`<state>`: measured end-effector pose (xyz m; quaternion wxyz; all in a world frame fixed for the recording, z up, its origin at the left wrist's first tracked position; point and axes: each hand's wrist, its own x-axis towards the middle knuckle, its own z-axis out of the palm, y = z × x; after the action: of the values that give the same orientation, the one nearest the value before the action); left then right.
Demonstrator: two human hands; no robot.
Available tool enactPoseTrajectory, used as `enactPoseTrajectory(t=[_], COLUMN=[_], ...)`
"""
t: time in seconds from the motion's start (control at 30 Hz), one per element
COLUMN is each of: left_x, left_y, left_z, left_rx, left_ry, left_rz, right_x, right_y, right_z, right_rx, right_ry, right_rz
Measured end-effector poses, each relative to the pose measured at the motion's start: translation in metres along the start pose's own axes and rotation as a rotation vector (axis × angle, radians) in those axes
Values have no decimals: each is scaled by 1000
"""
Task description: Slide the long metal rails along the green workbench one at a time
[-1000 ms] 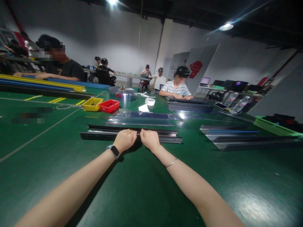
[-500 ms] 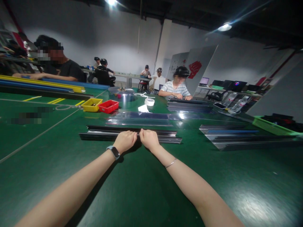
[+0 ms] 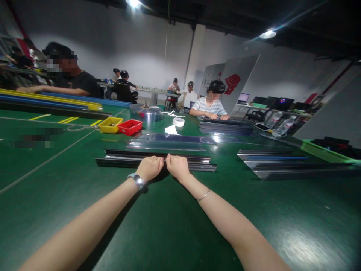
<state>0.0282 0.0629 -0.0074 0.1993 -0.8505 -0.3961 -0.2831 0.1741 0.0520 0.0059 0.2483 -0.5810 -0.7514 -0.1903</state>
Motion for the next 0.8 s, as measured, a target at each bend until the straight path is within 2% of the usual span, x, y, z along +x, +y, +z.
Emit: enactPoseTrajectory(t=[0.2, 0.43, 0.8], left_x=[1, 2, 5], left_y=[1, 2, 1], left_z=[-1, 2, 6], left_rx=[6, 29, 56], left_ry=[-15, -45, -34], left_rz=[19, 74, 35], right_x=[-1, -2, 5], right_y=[-2, -3, 1], right_z=[5, 7, 15], right_rx=[-9, -2, -85], right_ry=[-37, -20, -64], right_rz=[-39, 6, -82])
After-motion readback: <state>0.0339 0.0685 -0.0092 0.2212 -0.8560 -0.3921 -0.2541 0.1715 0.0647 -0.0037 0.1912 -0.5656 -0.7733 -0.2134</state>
